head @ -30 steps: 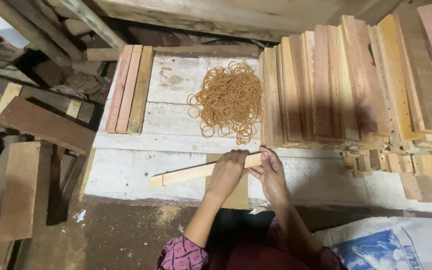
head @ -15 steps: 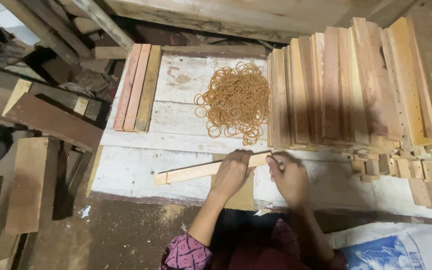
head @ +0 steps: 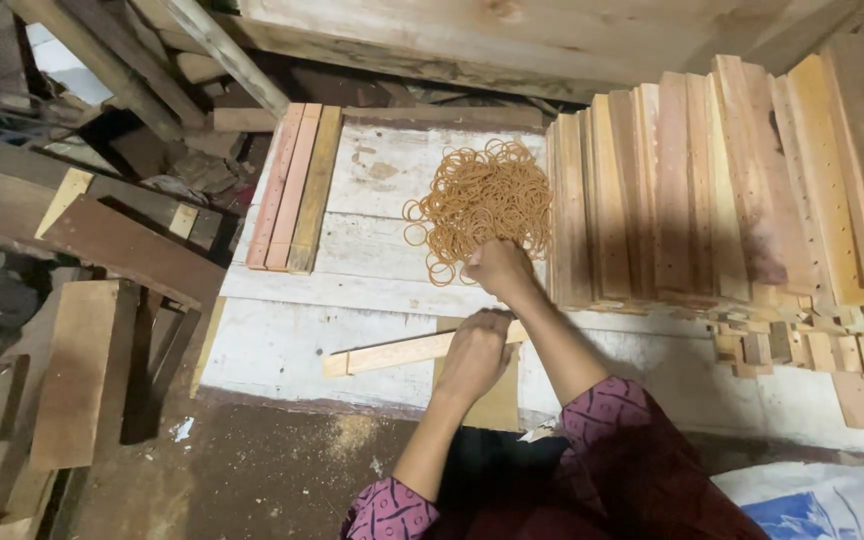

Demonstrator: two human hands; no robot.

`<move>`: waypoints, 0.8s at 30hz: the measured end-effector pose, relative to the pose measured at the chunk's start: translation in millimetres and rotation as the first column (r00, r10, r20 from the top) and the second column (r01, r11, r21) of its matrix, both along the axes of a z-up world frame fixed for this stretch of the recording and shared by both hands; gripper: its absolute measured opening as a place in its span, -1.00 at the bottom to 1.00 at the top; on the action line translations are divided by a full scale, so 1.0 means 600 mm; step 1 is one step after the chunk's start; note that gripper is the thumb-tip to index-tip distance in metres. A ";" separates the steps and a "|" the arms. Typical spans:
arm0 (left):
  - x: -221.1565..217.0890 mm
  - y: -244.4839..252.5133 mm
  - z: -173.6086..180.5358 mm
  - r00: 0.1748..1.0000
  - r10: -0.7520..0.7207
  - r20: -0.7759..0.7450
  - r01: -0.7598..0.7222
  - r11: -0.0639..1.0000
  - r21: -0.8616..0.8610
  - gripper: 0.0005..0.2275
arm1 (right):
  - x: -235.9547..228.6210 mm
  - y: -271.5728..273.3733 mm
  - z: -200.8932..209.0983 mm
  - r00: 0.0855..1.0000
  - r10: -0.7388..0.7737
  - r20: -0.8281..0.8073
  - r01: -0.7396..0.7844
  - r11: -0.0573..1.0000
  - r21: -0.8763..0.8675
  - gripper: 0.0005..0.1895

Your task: Wrapping rubber bands around individual wooden slats in a workshop environment

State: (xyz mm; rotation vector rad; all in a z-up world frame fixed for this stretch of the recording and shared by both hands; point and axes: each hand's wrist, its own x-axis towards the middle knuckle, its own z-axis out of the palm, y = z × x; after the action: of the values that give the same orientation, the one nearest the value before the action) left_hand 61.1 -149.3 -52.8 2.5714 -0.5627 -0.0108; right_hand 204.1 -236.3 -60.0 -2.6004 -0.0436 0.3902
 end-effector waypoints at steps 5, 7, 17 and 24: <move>0.001 0.002 0.011 1.000 -0.009 0.017 0.010 0.999 -0.037 -0.62 | 0.014 -0.031 -0.024 0.997 0.019 0.069 -0.029 0.990 0.141 -0.82; 0.001 0.002 0.009 1.000 -0.004 0.030 0.006 0.999 -0.046 -0.61 | 0.009 -0.049 -0.018 0.993 -0.013 0.118 -0.016 0.970 0.244 -0.80; -0.009 0.008 0.016 0.998 -0.037 0.041 0.040 0.995 -0.086 -0.60 | -0.104 -0.113 0.079 0.968 -0.193 -0.159 0.227 0.412 0.883 -0.60; -0.041 0.020 0.067 0.990 -0.076 0.118 0.091 0.988 -0.128 -0.60 | -0.212 -0.227 0.065 0.978 -0.190 0.083 0.046 0.590 0.806 -0.71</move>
State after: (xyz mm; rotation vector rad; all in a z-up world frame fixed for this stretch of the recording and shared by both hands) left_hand 36.8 -137.2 -12.3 2.4281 -0.6901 0.1395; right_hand 76.9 -372.3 -20.7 -1.6931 -0.0798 0.0605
